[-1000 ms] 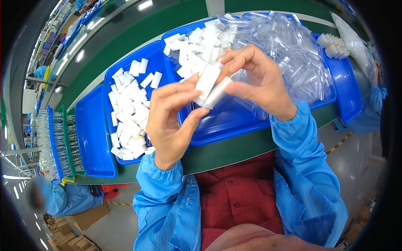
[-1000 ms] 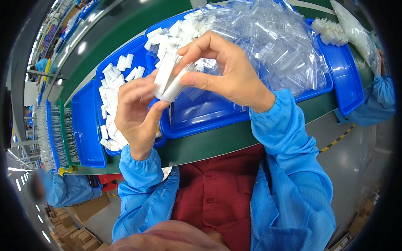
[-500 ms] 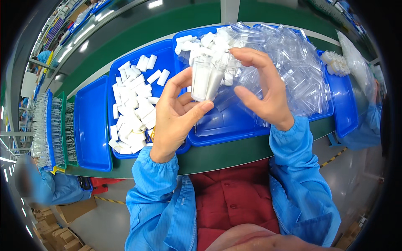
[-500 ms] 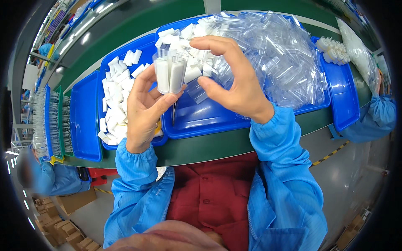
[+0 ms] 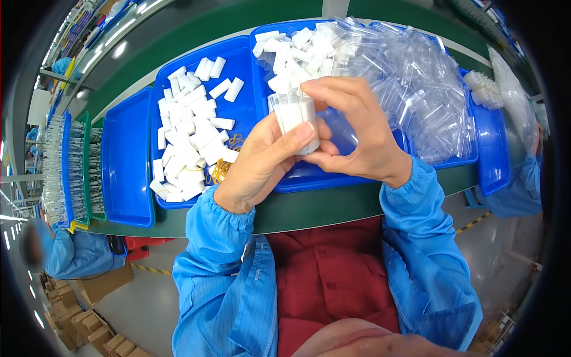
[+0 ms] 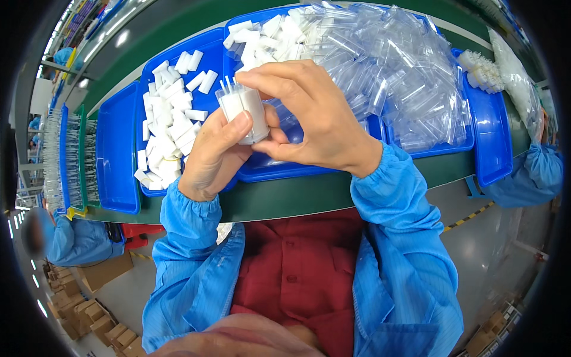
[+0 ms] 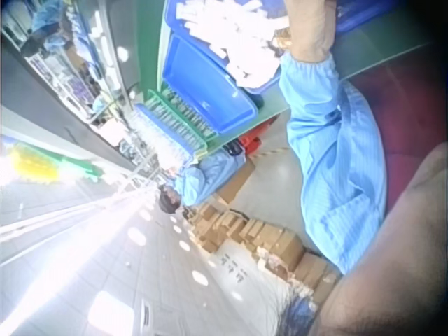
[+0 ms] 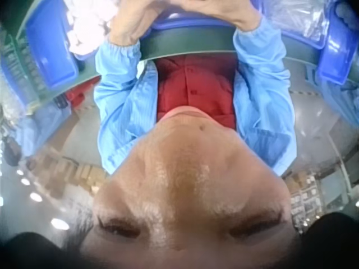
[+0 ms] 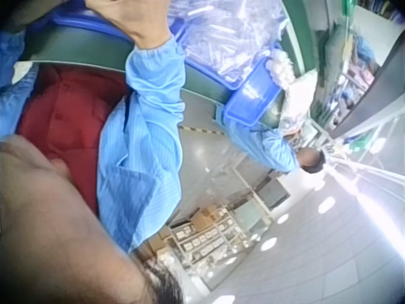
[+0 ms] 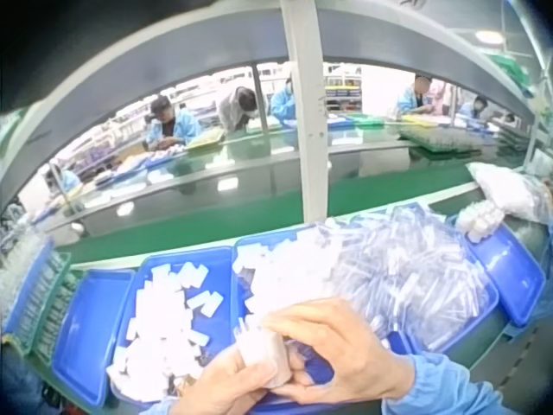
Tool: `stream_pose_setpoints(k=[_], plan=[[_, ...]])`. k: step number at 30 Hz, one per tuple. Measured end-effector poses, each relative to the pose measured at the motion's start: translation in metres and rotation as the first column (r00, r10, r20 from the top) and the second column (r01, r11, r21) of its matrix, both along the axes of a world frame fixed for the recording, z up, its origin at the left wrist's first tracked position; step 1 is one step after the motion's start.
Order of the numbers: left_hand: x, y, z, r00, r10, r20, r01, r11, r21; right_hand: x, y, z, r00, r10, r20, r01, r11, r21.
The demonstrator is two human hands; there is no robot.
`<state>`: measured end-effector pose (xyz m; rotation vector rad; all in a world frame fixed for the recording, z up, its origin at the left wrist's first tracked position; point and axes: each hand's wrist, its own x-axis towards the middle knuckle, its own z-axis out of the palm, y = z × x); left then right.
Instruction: Manually assembling small white components and inserting them into clear plastic tubes at a manufacturing production line.
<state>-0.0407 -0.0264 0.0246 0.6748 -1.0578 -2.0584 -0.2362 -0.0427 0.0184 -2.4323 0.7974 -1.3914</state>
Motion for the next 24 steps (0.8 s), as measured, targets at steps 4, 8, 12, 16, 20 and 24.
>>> stream_pose_setpoints(k=[4, 8, 12, 16, 20, 24], plan=[[-0.004, 0.002, -0.01, 0.989, 0.105, 0.106, -0.095, 0.991, -0.097, 0.002, -0.001, -0.003, 0.997, -0.039, -0.068, 0.037, 0.999, -0.025], [-0.01, 0.008, -0.004, 0.989, 0.127, 0.072, -0.119, 0.987, -0.112, -0.003, 0.002, 0.0, 0.989, -0.079, -0.124, 0.065, 0.991, -0.115], [-0.003, 0.008, -0.005, 0.99, -0.009, -0.137, 0.02, 0.996, 0.081, 0.004, 0.007, 0.003, 1.0, 0.015, -0.023, -0.015, 1.0, -0.008], [-0.003, 0.007, -0.006, 1.0, -0.021, 0.015, 0.02, 0.999, 0.034, 0.011, 0.008, 0.006, 0.998, 0.023, -0.055, -0.02, 0.999, 0.041], [-0.01, 0.011, -0.009, 0.992, -0.058, -0.11, 0.062, 0.998, 0.026, 0.007, 0.011, 0.009, 0.986, -0.012, -0.166, 0.004, 0.999, -0.05], [-0.007, 0.017, -0.011, 0.976, -0.073, -0.206, 0.086, 0.995, 0.055, 0.013, 0.014, 0.009, 0.988, 0.09, -0.129, -0.09, 0.996, 0.006]])
